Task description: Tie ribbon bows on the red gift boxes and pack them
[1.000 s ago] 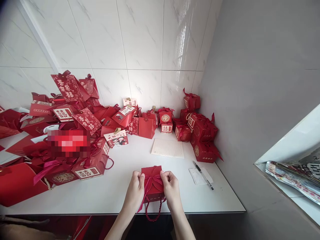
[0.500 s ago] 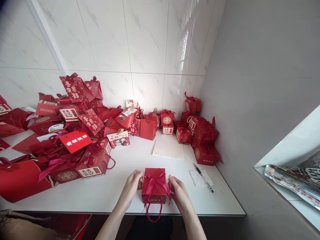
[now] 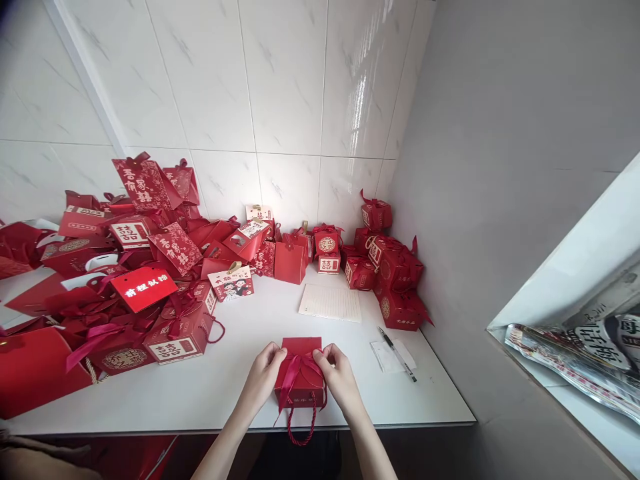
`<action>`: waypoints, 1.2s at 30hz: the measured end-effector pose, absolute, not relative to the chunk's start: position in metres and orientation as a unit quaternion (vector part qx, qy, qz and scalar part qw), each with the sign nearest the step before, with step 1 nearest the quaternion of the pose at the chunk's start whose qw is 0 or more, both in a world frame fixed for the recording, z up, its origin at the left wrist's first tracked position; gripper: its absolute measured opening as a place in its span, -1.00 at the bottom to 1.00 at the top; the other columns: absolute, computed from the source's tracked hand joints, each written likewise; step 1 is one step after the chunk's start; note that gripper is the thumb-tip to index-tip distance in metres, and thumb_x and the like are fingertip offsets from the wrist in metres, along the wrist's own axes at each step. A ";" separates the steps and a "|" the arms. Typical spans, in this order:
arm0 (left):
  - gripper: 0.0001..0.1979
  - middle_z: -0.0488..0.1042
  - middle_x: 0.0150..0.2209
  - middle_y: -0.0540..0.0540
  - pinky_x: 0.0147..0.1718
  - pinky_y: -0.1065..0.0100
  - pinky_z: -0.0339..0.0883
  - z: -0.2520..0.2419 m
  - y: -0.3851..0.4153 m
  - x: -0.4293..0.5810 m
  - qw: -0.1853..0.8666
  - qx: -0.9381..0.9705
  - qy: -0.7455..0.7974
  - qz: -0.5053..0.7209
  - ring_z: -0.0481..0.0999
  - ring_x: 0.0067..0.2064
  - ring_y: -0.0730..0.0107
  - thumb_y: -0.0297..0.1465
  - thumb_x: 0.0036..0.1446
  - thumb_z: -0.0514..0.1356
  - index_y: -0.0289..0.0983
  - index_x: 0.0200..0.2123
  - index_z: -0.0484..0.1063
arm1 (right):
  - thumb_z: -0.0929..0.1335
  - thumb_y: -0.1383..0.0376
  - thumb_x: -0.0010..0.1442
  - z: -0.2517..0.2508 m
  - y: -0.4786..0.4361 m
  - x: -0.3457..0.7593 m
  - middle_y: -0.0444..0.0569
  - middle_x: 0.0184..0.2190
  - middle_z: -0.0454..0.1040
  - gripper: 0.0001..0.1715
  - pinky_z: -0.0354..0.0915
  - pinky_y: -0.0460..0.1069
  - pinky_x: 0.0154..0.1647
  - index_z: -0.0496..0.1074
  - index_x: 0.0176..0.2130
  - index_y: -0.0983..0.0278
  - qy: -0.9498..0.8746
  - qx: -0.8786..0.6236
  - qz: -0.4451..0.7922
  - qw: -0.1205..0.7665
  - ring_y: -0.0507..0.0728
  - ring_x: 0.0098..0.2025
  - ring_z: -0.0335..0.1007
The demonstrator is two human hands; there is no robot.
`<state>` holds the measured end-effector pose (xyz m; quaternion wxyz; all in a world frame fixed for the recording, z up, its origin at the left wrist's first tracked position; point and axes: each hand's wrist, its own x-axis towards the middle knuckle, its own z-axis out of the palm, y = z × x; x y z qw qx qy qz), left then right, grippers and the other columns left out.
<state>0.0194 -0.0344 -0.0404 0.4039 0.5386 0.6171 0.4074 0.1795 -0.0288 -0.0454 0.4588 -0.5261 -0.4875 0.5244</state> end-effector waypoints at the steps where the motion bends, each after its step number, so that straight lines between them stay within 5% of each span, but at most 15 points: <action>1: -0.71 0.04 -0.57 0.12 -0.43 0.39 0.09 -0.041 -0.035 0.018 0.407 0.538 0.614 0.410 0.14 -0.48 0.44 -0.14 0.07 -0.09 -0.18 -0.55 -0.02 | 0.35 -0.16 -0.07 -0.045 -0.031 0.182 -0.20 -0.56 0.22 -0.45 0.11 -0.06 -0.42 0.15 -0.54 0.22 -0.493 -0.519 0.530 0.454 0.03 -0.47 0.12; 5: -0.72 -0.02 -0.57 0.12 -0.47 0.39 0.02 -0.035 -0.034 0.013 0.409 0.544 0.616 0.396 0.07 -0.51 0.45 -0.16 0.06 -0.10 -0.18 -0.57 -0.06 | 0.24 -0.10 0.04 -0.037 -0.034 0.190 -0.17 -0.53 0.23 -0.54 0.14 -0.05 -0.37 0.16 -0.52 0.23 -0.515 -0.510 0.543 0.424 0.05 -0.43 0.16; 12: -0.58 0.00 -0.65 0.12 -0.49 0.35 -0.09 -0.025 -0.026 0.010 0.370 0.565 0.640 0.366 0.05 -0.55 0.43 -0.04 -0.01 0.05 -0.18 -0.64 -0.02 | 0.37 -0.03 -0.05 -0.026 -0.014 0.188 -0.25 -0.70 0.01 -0.44 -0.13 -0.04 -0.50 0.05 -0.70 0.22 -0.564 -0.546 0.496 0.372 -0.01 -0.56 -0.12; 25: -0.55 0.03 -0.56 0.11 -0.41 0.36 0.11 -0.048 -0.035 0.015 0.397 0.537 0.591 0.453 0.14 -0.48 0.41 0.10 0.01 -0.11 -0.17 -0.56 0.00 | 0.28 -0.10 0.09 -0.067 -0.030 0.193 -0.19 -0.52 0.21 -0.53 0.18 -0.05 -0.37 0.12 -0.45 0.21 -0.547 -0.412 0.565 0.460 0.03 -0.46 0.17; 29: -0.51 0.09 -0.61 0.11 -0.47 0.35 0.09 -0.030 -0.040 0.005 0.397 0.522 0.631 0.415 0.20 -0.52 0.38 0.15 -0.01 -0.07 -0.17 -0.57 0.06 | 0.25 -0.11 0.14 -0.067 -0.027 0.215 -0.04 -0.28 0.33 -0.55 0.27 0.08 -0.16 0.26 -0.24 0.20 -0.574 -0.405 0.550 0.451 0.17 -0.20 0.33; 33: -0.51 0.25 -0.60 0.06 -0.44 0.34 0.10 -0.011 -0.061 0.000 0.393 0.555 0.681 0.269 0.33 -0.47 0.29 0.14 -0.04 0.04 -0.19 -0.55 0.13 | 0.39 -0.14 -0.05 -0.056 -0.022 0.224 0.12 0.22 0.05 -0.12 0.08 0.21 0.17 0.08 0.13 0.12 -0.631 -0.396 0.517 0.421 0.31 0.26 -0.01; 36: -0.57 0.37 -0.51 -0.01 -0.41 0.33 0.15 -0.013 -0.076 -0.001 0.414 0.575 0.671 0.218 0.41 -0.41 0.24 0.05 -0.05 0.11 -0.21 -0.50 0.19 | 0.59 0.10 -0.38 -0.048 -0.019 0.215 0.13 0.32 -0.16 0.38 -0.12 0.21 0.30 -0.10 0.26 0.16 -0.690 -0.376 0.502 0.361 0.31 0.35 -0.28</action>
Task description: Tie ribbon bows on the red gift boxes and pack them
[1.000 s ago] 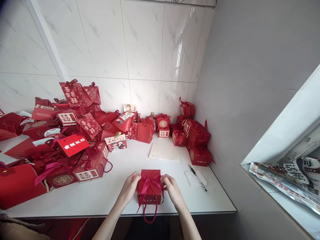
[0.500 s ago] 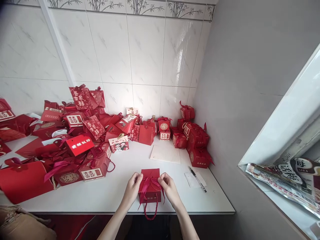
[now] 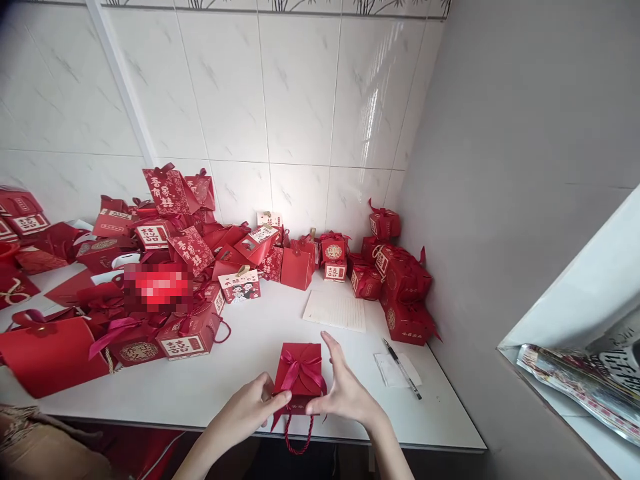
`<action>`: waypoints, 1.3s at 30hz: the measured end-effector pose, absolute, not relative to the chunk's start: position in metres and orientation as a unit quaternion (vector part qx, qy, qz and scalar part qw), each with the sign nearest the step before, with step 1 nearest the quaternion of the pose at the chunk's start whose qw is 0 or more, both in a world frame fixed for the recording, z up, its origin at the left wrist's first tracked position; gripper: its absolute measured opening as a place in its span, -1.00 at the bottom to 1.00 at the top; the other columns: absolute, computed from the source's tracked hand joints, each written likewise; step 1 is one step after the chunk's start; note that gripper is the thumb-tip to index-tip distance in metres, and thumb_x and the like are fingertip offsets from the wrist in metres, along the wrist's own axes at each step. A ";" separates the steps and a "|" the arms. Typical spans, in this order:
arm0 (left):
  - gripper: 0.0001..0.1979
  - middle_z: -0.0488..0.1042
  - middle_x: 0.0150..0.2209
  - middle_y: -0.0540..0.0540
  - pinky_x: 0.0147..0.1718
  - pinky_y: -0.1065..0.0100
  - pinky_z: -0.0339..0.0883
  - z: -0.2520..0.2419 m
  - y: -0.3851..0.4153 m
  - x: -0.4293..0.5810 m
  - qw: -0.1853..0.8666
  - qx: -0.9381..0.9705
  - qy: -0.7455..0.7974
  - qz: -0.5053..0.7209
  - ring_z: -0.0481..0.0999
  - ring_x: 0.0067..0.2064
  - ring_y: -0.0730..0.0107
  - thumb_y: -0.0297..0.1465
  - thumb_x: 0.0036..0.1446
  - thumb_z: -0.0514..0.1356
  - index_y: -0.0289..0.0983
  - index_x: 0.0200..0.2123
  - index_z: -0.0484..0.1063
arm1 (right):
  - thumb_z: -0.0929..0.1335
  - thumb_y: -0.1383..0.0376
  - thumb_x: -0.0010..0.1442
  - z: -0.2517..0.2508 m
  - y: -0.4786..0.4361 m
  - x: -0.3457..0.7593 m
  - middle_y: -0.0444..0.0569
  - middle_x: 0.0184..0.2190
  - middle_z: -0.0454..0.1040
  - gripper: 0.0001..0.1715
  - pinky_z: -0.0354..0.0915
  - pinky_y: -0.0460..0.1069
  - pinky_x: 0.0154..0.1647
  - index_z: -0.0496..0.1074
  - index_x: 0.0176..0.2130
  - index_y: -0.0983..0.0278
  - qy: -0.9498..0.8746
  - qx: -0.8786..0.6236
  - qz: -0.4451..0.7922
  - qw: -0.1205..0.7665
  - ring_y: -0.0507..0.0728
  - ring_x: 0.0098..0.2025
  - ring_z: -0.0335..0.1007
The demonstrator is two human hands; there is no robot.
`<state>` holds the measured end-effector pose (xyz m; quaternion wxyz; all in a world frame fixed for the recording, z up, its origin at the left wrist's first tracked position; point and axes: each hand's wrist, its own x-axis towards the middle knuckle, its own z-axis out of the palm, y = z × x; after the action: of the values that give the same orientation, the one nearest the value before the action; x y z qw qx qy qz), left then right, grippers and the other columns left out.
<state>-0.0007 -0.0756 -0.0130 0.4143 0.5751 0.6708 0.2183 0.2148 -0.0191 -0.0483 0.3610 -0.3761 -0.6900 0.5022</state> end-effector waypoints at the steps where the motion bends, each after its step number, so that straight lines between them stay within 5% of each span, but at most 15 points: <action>1: -0.59 0.39 -0.48 -0.03 -0.39 0.32 0.18 -0.017 -0.079 -0.001 0.427 0.573 0.664 0.219 0.42 -0.40 0.24 0.02 -0.04 0.12 -0.22 -0.49 0.21 | 0.60 0.19 -0.41 -0.046 -0.018 0.211 0.13 0.33 -0.18 0.44 -0.17 0.19 0.32 -0.14 0.28 0.18 -0.711 -0.374 0.491 0.336 0.30 0.36 -0.30; 5: -0.63 0.41 -0.46 -0.03 -0.31 0.30 0.26 -0.037 -0.088 0.001 0.506 0.537 0.613 0.281 0.45 -0.40 0.30 -0.03 -0.03 0.12 -0.25 -0.43 0.25 | 0.49 0.40 -0.22 -0.046 -0.018 0.203 0.12 0.28 -0.10 0.28 -0.09 0.12 0.31 -0.20 0.30 0.20 -0.757 -0.371 0.457 0.283 0.20 0.32 -0.13; 10: -0.54 0.31 -0.55 0.09 -0.35 0.35 0.26 -0.053 -0.099 0.013 0.544 0.440 0.600 0.388 0.42 -0.43 0.36 0.07 -0.08 0.15 -0.21 -0.44 0.17 | 0.43 0.42 -0.14 -0.055 -0.020 0.205 0.07 0.24 -0.07 0.16 -0.03 0.13 0.29 -0.20 0.28 0.11 -0.760 -0.381 0.430 0.304 0.18 0.30 -0.07; 17: -0.57 0.35 -0.53 0.06 -0.36 0.38 0.21 -0.057 -0.105 0.032 0.487 0.429 0.593 0.476 0.35 -0.43 0.39 -0.01 -0.03 0.19 -0.19 -0.42 0.08 | 0.46 0.38 -0.13 -0.063 -0.024 0.203 0.10 0.25 -0.07 0.16 -0.03 0.20 0.29 -0.19 0.26 0.10 -0.752 -0.388 0.421 0.327 0.26 0.32 -0.13; 25: -0.84 0.35 -0.52 0.04 -0.38 0.37 0.18 -0.058 -0.093 -0.012 0.417 0.542 0.648 0.335 0.35 -0.41 0.36 -0.28 -0.01 0.12 -0.23 -0.51 0.26 | 0.58 0.24 -0.26 -0.074 -0.011 0.212 0.05 0.24 -0.04 0.35 0.02 0.20 0.27 -0.19 0.28 0.03 -0.737 -0.352 0.485 0.311 0.30 0.30 -0.06; 31: -0.70 0.45 -0.42 -0.02 -0.30 0.30 0.25 -0.017 -0.074 -0.005 0.261 0.515 0.721 0.382 0.45 -0.33 0.27 -0.10 0.11 0.01 -0.19 -0.45 0.25 | 0.60 0.16 -0.29 -0.076 -0.004 0.213 0.06 0.20 0.02 0.51 0.07 0.21 0.25 -0.36 0.31 0.01 -0.766 -0.342 0.463 0.285 0.29 0.27 0.00; 39: -0.71 0.35 -0.33 -0.04 -0.31 0.28 0.31 0.014 -0.073 0.014 0.199 0.537 0.697 0.432 0.40 -0.36 0.32 -0.08 0.10 0.05 -0.19 -0.39 0.24 | 0.58 0.24 -0.22 -0.036 -0.016 0.196 0.08 0.23 0.02 0.39 0.25 0.18 0.16 -0.27 0.30 -0.05 -0.819 -0.344 0.306 0.343 0.37 0.28 0.02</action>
<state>0.0139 -0.0726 0.0138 0.1994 0.5367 0.6967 0.4322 0.1960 -0.0162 -0.0362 0.3426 -0.3442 -0.8187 0.3063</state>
